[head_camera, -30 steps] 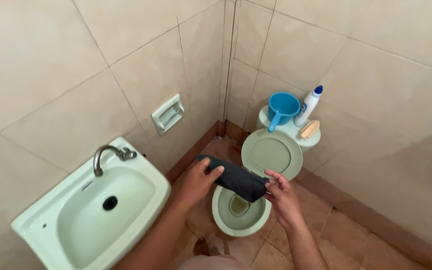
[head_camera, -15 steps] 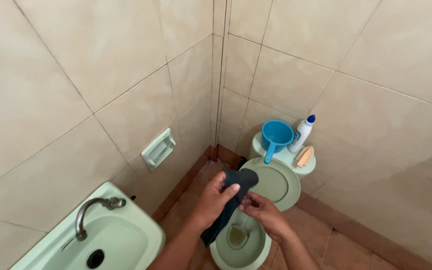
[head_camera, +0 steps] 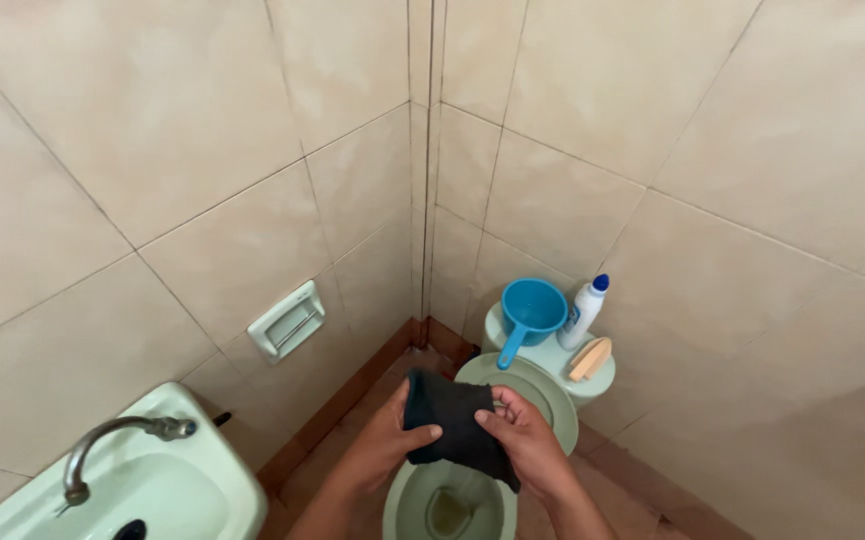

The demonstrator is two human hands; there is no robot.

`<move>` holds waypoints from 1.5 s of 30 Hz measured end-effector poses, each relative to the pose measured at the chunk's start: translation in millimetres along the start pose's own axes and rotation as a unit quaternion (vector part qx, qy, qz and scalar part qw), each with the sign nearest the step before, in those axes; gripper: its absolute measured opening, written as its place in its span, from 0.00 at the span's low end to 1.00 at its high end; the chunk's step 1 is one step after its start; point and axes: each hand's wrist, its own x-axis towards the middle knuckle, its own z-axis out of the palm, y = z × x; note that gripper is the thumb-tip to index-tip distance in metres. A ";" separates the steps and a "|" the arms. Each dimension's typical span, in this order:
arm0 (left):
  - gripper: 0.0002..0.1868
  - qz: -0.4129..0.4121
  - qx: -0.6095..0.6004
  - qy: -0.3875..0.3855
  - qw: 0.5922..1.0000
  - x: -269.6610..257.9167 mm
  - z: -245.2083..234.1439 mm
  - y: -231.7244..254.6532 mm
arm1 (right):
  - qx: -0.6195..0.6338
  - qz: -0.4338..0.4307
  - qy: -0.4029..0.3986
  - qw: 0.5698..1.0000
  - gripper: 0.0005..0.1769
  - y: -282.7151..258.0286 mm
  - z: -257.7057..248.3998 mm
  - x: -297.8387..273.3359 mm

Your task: The person wipes the tiled wall above the sink with a dark cloth, then cleans the sink basin and faucet. They repeatedly wring the cloth and continue wiping the wall and sink surfaces.

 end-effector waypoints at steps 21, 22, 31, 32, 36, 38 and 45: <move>0.40 0.032 0.224 0.132 0.965 -17.7 75.8 -11.1 | -0.369 -0.054 0.050 0.926 0.37 -31.1 -84.0 -16.2; 0.41 0.033 0.245 0.138 0.959 -19.7 78.4 -9.3 | -0.331 -0.053 0.034 0.941 0.37 -35.1 -81.3 -18.1; 0.51 0.036 0.244 0.173 0.953 -20.0 68.4 -13.2 | -0.144 -0.031 -0.056 0.987 0.35 -33.6 -53.9 -14.0; 0.50 0.053 0.231 0.176 0.956 -17.1 62.3 -11.4 | -0.175 -0.027 -0.050 0.983 0.35 -34.0 -50.9 -11.8; 0.52 -0.022 0.272 0.148 0.951 -15.3 42.4 -3.4 | -0.199 -0.028 -0.049 0.978 0.34 -39.4 -29.5 0.9; 0.47 0.017 0.243 0.124 0.962 -10.6 30.6 3.2 | -0.240 -0.008 -0.023 0.970 0.35 -39.7 -19.4 9.0; 0.28 0.026 0.398 0.156 0.903 6.0 -0.9 13.0 | -0.607 -0.026 -0.051 0.793 0.25 -17.6 -5.4 31.5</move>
